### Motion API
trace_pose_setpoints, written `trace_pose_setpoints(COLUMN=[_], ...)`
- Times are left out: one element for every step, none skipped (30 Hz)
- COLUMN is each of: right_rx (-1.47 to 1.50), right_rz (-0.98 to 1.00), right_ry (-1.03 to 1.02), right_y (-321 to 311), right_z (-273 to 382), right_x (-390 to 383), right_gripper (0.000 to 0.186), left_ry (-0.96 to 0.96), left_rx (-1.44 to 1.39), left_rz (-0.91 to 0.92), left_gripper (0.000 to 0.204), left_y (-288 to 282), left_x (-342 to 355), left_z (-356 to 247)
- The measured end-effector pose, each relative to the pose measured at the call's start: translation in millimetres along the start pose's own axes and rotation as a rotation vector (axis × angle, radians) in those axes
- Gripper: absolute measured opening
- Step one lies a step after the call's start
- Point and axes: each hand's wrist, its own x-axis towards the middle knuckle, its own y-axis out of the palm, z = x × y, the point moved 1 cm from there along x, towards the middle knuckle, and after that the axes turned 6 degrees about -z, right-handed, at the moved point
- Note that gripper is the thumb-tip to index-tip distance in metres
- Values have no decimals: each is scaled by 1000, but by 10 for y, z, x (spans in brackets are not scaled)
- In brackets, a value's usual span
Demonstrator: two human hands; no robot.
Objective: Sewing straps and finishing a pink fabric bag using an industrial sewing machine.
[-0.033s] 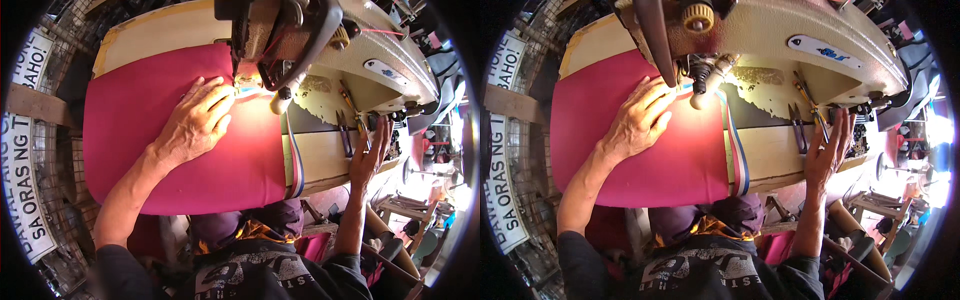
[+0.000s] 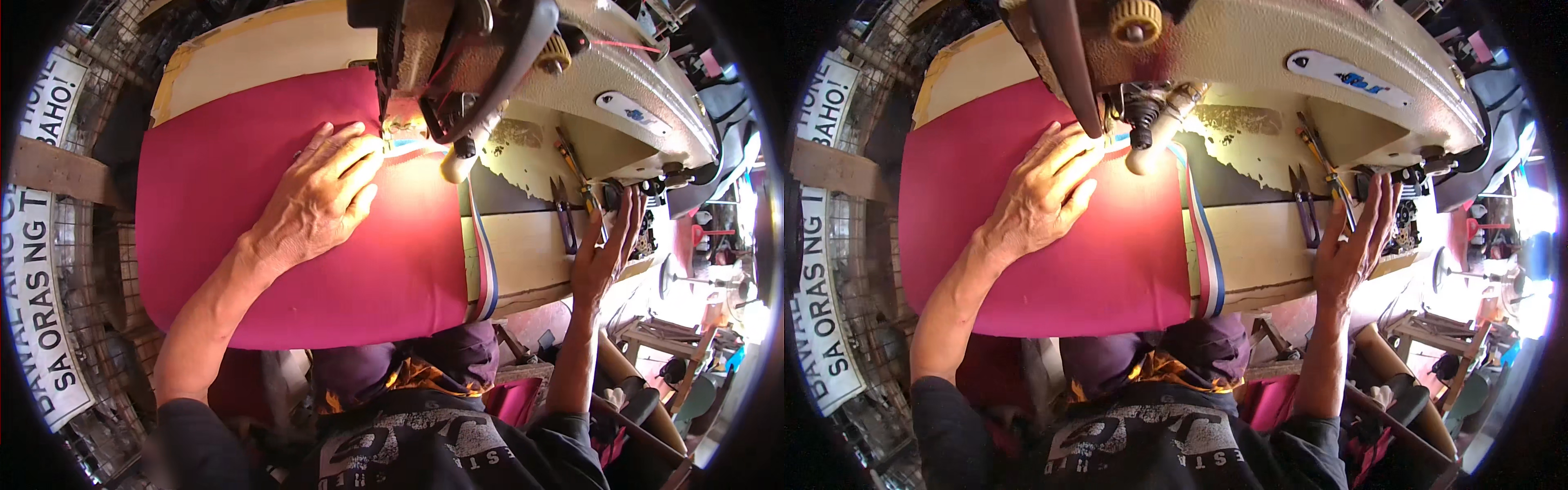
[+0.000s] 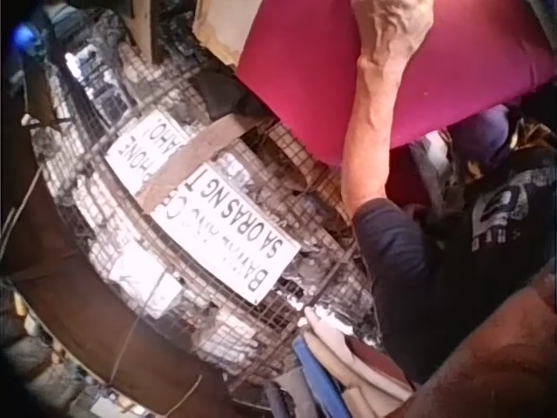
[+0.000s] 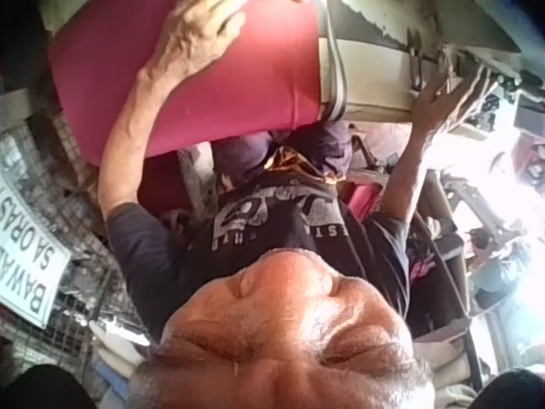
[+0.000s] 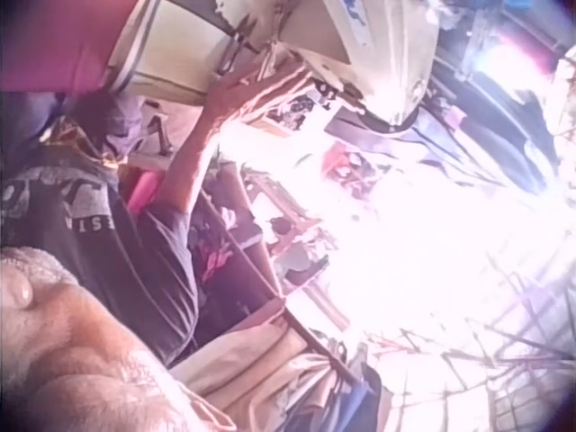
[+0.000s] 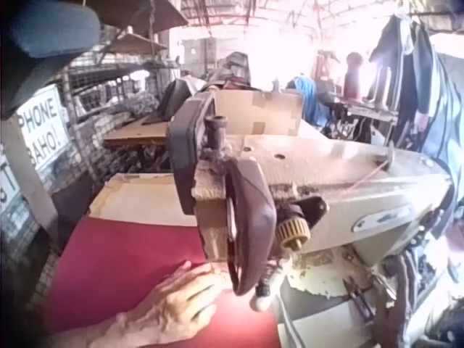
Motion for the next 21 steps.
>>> trace_pose_setpoints(right_rx=[23, 44, 68, 71, 73, 70, 81, 80, 89, 98, 106, 103, 49, -6, -8, -6, -4, -10, -17, -22, -13], right_rz=[-22, -44, -31, -23, -22, -23, -38, -31, -26, -22, -62, -60, 3, 65, 19, 14, 12, 13, 14, 10, 12], right_ry=[35, 69, 103, 108, 124, 140, 132, 134, 151, 167, 192, 194, 203, 211, 230, 227, 228, 227, 230, 224, 228], right_y=[1, 6, 9, 13, 15, 19, 23, 11, -3, -4, 12, -5, -20, -33, -3, 16, 31, 33, 31, 25, 8], right_z=[58, 89, 55, 59, 63, 60, 54, 54, 63, 74, 94, 68, 24, -5, 20, 22, 20, 9, 12, 15, 34], right_x=[28, 29, 16, 7, 1, -6, -8, -2, 1, -3, -9, -23, -40, -51, -35, -38, -50, -69, -76, -58, -39], right_gripper=[54, 55, 53, 53, 53, 52, 50, 50, 49, 48, 43, 43, 40, 38, 35, 35, 34, 34, 33, 33, 33], left_ry=[14, 12, 10, 9, 10, 8, 9, 10, 26, 25, 30, 37, 38, 36, 32, 33, 25, 17, 18, 20, 22], left_rx=[6, 0, 7, 14, 20, 15, 12, 10, 14, 8, 6, 8, 5, 3, 7, 11, 8, -2, -5, -7, -4], left_rz=[-17, -6, -13, -21, -16, -9, -14, -19, -24, -20, -20, -20, -20, -20, -24, -30, -26, -25, -33, -33, -28], left_gripper=[37, 37, 38, 39, 39, 39, 39, 39, 39, 39, 39, 38, 38, 38, 38, 38, 37, 37, 37, 38, 38], left_y=[0, 16, 9, 2, -13, -8, -5, -4, 5, 11, 16, 7, 5, 7, 1, -8, -17, 4, 19, 35, 14], left_x=[-1, -8, -1, 5, 9, 11, 11, 12, 2, -3, -8, 3, 6, 6, 4, 0, -3, -10, -9, -4, -6], left_z=[10, 19, 19, 21, 29, 35, 36, 36, 43, 51, 59, 54, 48, 39, 45, 46, 46, 47, 53, 60, 54])
